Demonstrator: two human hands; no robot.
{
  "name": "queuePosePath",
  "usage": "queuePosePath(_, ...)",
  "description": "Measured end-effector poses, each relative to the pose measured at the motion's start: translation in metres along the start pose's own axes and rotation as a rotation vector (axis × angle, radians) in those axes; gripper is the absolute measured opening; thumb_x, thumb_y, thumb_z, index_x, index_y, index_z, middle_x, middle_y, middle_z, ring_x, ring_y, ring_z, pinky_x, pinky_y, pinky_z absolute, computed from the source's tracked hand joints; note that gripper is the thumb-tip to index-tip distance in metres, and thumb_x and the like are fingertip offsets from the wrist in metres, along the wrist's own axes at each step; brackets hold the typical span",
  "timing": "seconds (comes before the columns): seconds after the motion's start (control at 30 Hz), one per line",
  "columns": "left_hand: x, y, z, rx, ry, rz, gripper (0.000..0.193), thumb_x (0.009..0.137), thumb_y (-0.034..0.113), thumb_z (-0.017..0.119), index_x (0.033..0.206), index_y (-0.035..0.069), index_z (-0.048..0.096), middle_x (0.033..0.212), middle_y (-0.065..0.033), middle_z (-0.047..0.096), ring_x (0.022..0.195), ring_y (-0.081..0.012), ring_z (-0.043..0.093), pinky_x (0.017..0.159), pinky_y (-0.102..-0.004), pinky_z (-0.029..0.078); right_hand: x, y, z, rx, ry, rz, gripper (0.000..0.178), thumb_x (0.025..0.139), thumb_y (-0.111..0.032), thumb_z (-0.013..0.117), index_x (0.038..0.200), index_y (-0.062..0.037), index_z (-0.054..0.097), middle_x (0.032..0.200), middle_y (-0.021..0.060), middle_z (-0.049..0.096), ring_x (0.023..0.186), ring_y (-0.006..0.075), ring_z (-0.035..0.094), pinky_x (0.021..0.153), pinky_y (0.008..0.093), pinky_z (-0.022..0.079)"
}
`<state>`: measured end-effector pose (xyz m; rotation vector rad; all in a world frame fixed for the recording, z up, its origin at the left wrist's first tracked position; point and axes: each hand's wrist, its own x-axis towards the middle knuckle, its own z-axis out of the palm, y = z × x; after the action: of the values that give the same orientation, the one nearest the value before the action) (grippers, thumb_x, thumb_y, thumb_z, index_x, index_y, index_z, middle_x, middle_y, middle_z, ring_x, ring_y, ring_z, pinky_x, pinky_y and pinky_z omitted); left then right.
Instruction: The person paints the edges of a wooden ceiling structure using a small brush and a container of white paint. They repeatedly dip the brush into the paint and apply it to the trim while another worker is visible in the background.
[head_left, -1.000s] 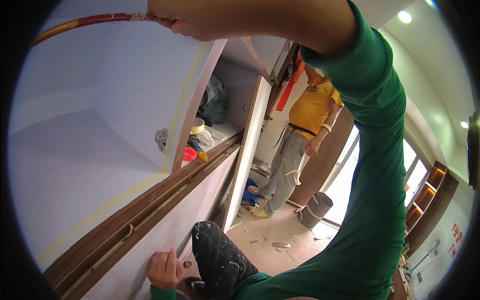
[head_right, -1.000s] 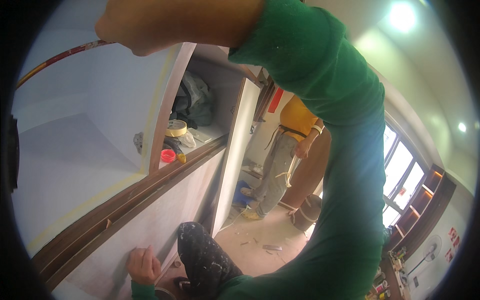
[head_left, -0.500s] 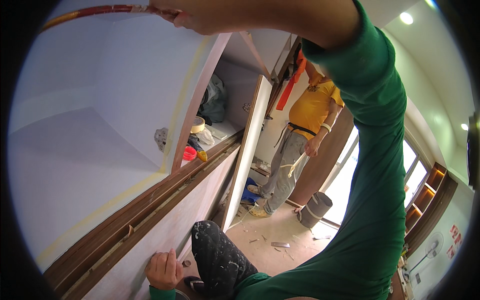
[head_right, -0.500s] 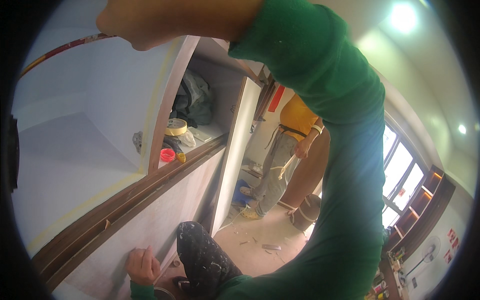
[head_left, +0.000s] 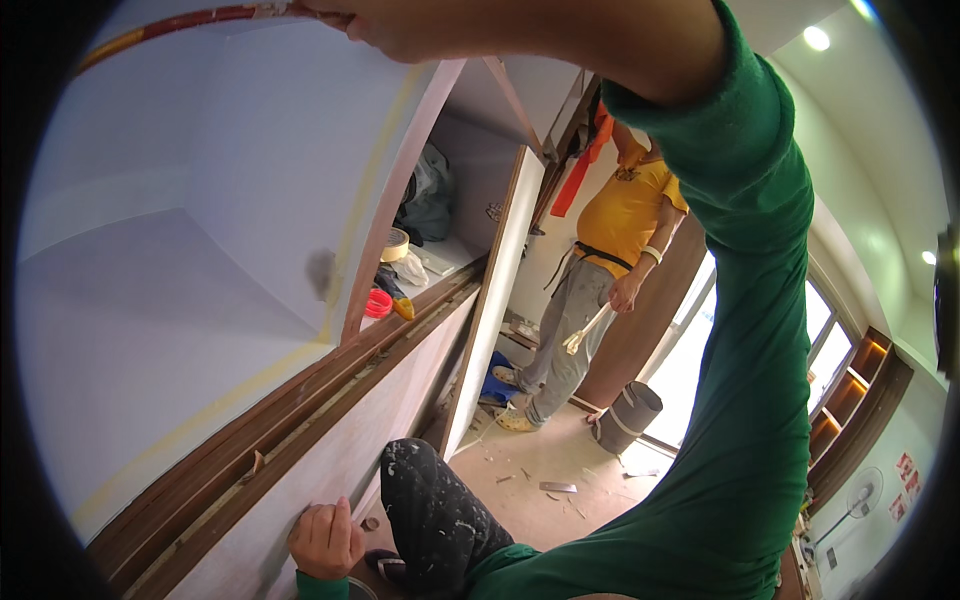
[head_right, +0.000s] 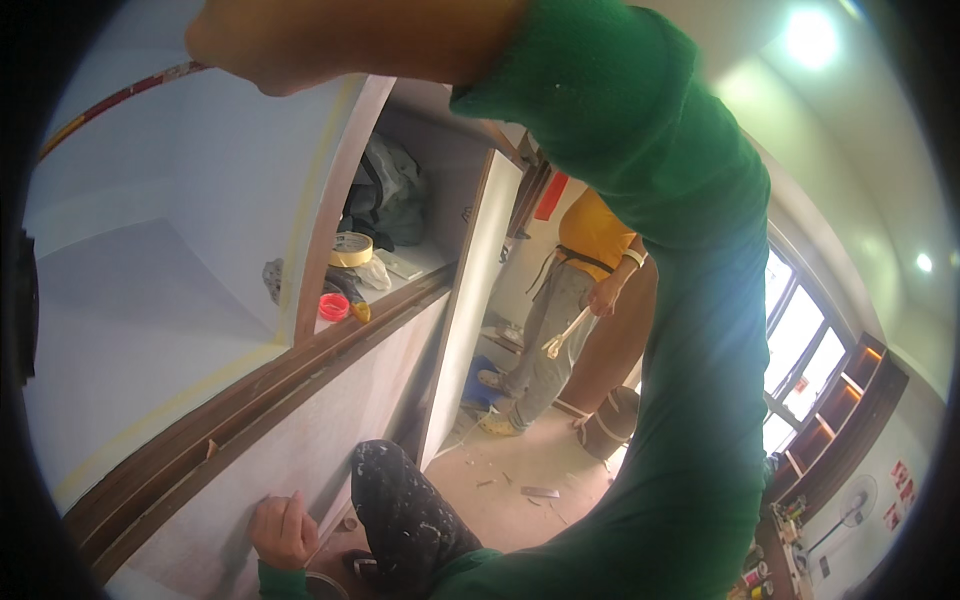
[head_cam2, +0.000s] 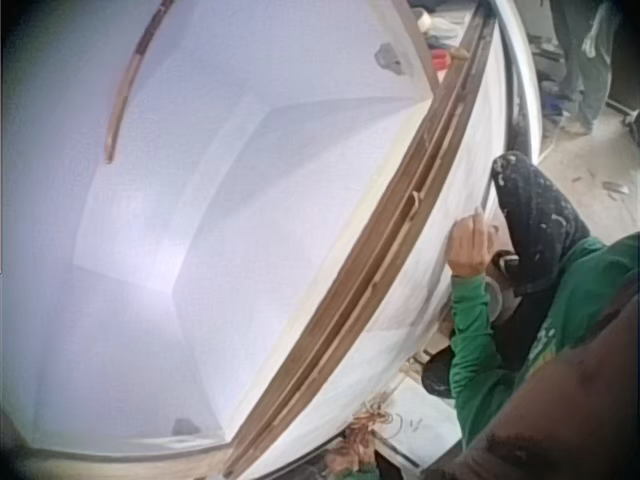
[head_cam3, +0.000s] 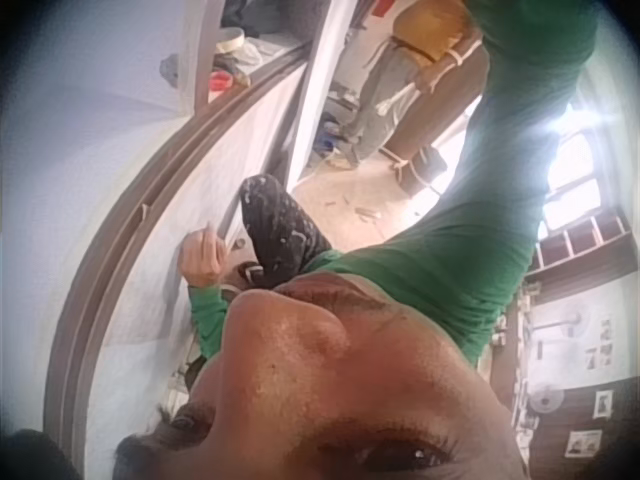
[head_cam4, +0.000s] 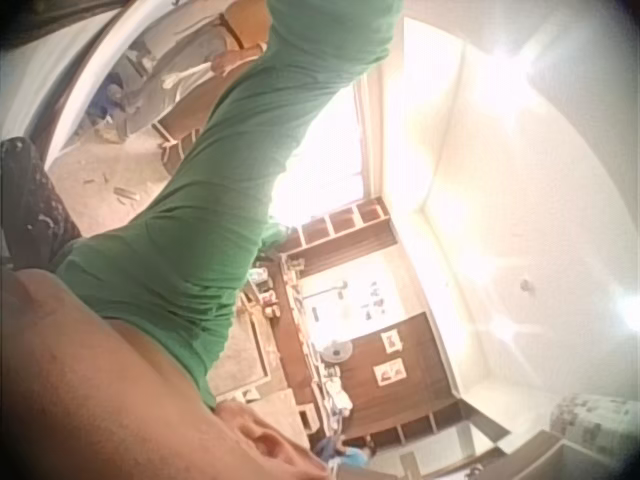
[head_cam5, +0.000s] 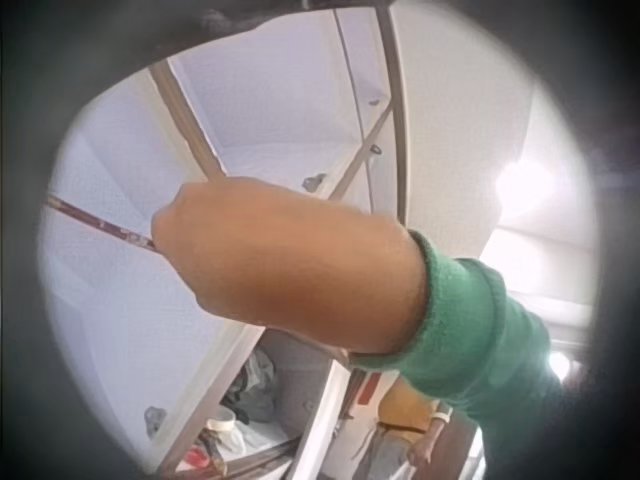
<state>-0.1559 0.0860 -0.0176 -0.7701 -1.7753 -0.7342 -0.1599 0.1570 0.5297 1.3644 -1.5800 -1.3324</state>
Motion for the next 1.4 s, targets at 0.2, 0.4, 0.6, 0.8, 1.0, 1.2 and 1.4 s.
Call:
queuePosePath(0.2,0.002,0.0,-0.001,0.007,0.01,0.011,0.03,0.08,0.008,0.068,0.107,-0.001,0.074,0.089,-0.0125,0.066,0.079,-0.03,0.068,0.072,-0.042,0.061,0.017,-0.008,-0.017,0.115,-0.38,0.185,0.015,0.086,0.006,0.06,0.095,0.0089,0.071,0.095,0.0279,0.072,0.09,0.042,0.072,0.08,0.0443,0.058)
queuePosePath(0.4,0.003,-0.001,-0.002,0.012,0.004,0.012,0.029,0.08,0.008,0.068,0.107,-0.001,0.073,0.089,-0.0117,0.066,0.079,-0.0294,0.068,0.072,-0.0413,0.061,0.007,-0.017,-0.02,0.202,-0.247,0.078,0.014,0.086,0.004,0.061,0.095,0.0088,0.07,0.094,0.0268,0.071,0.09,0.0423,0.071,0.081,0.0436,0.058)
queuePosePath(0.6,0.002,0.0,-0.001,0.011,0.017,0.009,0.028,0.08,0.007,0.067,0.107,-0.001,0.073,0.089,-0.0116,0.065,0.079,-0.0295,0.068,0.072,-0.0413,0.061,0.0,0.001,-0.015,0.161,-0.041,-0.04,0.014,0.086,0.003,0.061,0.098,0.0071,0.066,0.089,0.0235,0.066,0.09,0.042,0.066,0.083,0.0428,0.055)
queuePosePath(0.8,0.003,-0.002,-0.001,0.022,0.023,0.023,0.029,0.08,0.007,0.067,0.108,-0.001,0.073,0.089,-0.0118,0.065,0.08,-0.0299,0.067,0.072,-0.0413,0.061,0.014,-0.004,0.004,0.031,-0.117,0.02,0.014,0.086,0.003,0.059,0.096,0.0069,0.069,0.093,0.0252,0.068,0.089,0.0422,0.067,0.082,0.044,0.055)
queuePosePath(1.0,0.003,-0.002,-0.002,0.015,0.024,0.021,0.03,0.081,0.008,0.067,0.109,-0.001,0.073,0.089,-0.012,0.065,0.08,-0.03,0.067,0.071,-0.0414,0.061,0.006,-0.014,-0.018,0.26,-0.179,-0.001,0.014,0.085,0.005,0.059,0.093,0.0085,0.07,0.093,0.0273,0.069,0.088,0.0428,0.068,0.08,0.0458,0.056)
queuePosePath(1.2,0.003,-0.002,-0.003,-0.005,0.006,0.008,0.03,0.08,0.008,0.068,0.109,-0.002,0.073,0.089,-0.012,0.065,0.079,-0.03,0.067,0.071,-0.0411,0.06,0.017,-0.022,-0.017,0.337,-0.239,0.06,0.012,0.084,0.006,0.059,0.09,0.0094,0.069,0.092,0.0273,0.069,0.087,0.0435,0.068,0.078,0.0467,0.055)
queuePosePath(1.4,0.003,-0.003,-0.004,-0.002,0.008,0.01,0.03,0.08,0.008,0.067,0.108,-0.002,0.073,0.088,-0.0118,0.065,0.079,-0.0299,0.068,0.071,-0.0409,0.061,0.015,-0.03,-0.017,0.361,-0.268,0.122,0.012,0.085,0.004,0.061,0.09,0.0094,0.069,0.09,0.0279,0.068,0.085,0.0425,0.069,0.075,0.0462,0.055)
